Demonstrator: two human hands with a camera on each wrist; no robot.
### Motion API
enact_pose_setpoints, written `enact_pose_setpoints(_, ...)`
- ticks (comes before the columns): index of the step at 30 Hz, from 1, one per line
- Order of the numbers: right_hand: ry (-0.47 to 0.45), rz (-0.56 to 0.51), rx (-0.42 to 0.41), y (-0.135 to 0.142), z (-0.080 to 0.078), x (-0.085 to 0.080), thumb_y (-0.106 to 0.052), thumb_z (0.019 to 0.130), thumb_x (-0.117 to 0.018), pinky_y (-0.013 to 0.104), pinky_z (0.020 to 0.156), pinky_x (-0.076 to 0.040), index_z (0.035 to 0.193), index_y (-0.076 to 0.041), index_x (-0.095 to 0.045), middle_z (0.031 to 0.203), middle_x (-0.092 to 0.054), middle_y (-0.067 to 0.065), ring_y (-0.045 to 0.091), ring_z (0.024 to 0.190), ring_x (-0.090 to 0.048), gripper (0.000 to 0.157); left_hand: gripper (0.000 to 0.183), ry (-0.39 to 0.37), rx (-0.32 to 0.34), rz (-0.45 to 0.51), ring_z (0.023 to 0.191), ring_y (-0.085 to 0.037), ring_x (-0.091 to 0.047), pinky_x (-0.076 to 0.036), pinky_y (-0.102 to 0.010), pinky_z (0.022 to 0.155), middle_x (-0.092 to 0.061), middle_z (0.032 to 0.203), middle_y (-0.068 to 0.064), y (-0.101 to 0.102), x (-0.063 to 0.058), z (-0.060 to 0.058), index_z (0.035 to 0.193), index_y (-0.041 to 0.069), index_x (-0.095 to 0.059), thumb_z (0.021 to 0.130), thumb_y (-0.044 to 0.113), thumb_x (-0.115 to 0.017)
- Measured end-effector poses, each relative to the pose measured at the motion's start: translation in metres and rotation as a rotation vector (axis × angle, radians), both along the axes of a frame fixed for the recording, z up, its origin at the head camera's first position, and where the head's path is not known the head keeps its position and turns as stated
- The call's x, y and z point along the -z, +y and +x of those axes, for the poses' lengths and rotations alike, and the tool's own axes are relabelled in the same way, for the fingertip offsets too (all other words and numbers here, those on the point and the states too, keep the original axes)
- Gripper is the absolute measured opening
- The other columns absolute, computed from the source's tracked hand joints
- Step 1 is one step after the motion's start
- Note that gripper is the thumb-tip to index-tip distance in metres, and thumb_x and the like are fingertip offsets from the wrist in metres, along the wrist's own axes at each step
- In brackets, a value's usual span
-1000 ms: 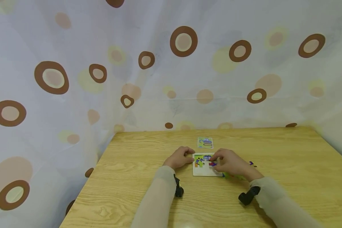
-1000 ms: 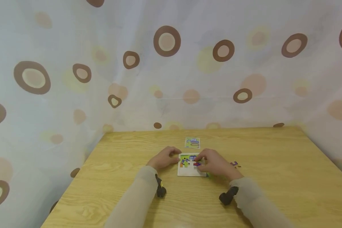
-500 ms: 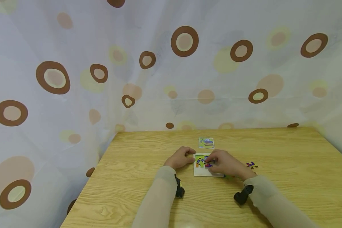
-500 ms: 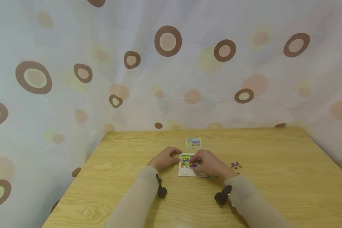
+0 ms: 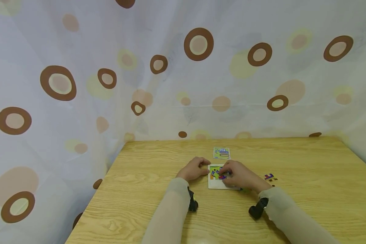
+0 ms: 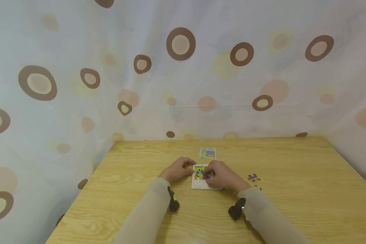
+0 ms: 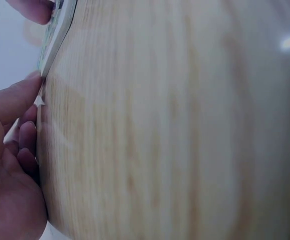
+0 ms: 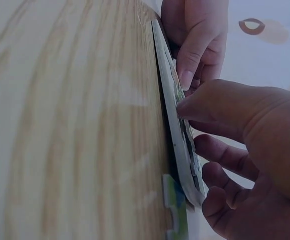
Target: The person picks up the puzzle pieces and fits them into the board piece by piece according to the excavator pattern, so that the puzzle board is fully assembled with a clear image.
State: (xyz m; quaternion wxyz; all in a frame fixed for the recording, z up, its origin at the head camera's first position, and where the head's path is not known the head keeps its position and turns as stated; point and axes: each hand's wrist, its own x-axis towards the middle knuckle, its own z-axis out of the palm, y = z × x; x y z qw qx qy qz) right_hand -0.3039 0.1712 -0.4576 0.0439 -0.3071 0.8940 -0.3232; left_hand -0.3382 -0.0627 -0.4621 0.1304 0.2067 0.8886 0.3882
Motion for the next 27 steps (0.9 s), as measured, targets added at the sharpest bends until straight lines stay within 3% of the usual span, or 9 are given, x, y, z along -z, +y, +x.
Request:
enact_pose_setpoints(8, -0.014, 0.025, 0.018, -0.0009, -0.0038, 0.0033, -0.011, 0.085, -0.077, 0.031, 0.071, -0.046, 0.108, -0.009, -0.076, 0.099, -0.06, 0.0, 0.016, 0.083, -0.053, 0.023, 0.032, -0.021, 0.005, 0.029, 0.121, -0.023, -0.051, -0.04, -0.04, 0.103, -0.058, 0.132, -0.004, 0.0011, -0.0025, 0.0023, 0.129, 0.009, -0.063, 0.097, 0.015, -0.065)
enact_pose_setpoints(17, -0.034, 0.025, 0.026, -0.0014, -0.0074, 0.004, -0.013, 0.087, -0.077, 0.032, 0.073, -0.047, 0.108, -0.01, -0.077, 0.098, -0.06, -0.003, 0.014, 0.086, -0.055, 0.021, 0.032, -0.006, 0.004, 0.003, 0.118, -0.019, -0.052, -0.041, -0.037, 0.102, -0.059, 0.129, 0.001, -0.0009, 0.0026, -0.0043, 0.129, 0.013, -0.064, 0.097, 0.019, -0.066)
enact_pose_setpoints(27, 0.05, 0.089, 0.022, -0.0065, -0.0061, 0.0029, -0.012, 0.085, -0.078, 0.031, 0.072, -0.048, 0.103, -0.008, -0.079, 0.092, -0.061, -0.005, 0.011, 0.082, -0.056, 0.019, 0.033, -0.006, 0.012, 0.005, 0.119, -0.02, -0.052, -0.041, -0.039, 0.102, -0.059, 0.13, 0.0, -0.0011, 0.0035, -0.0049, 0.129, 0.012, -0.064, 0.097, 0.019, -0.066)
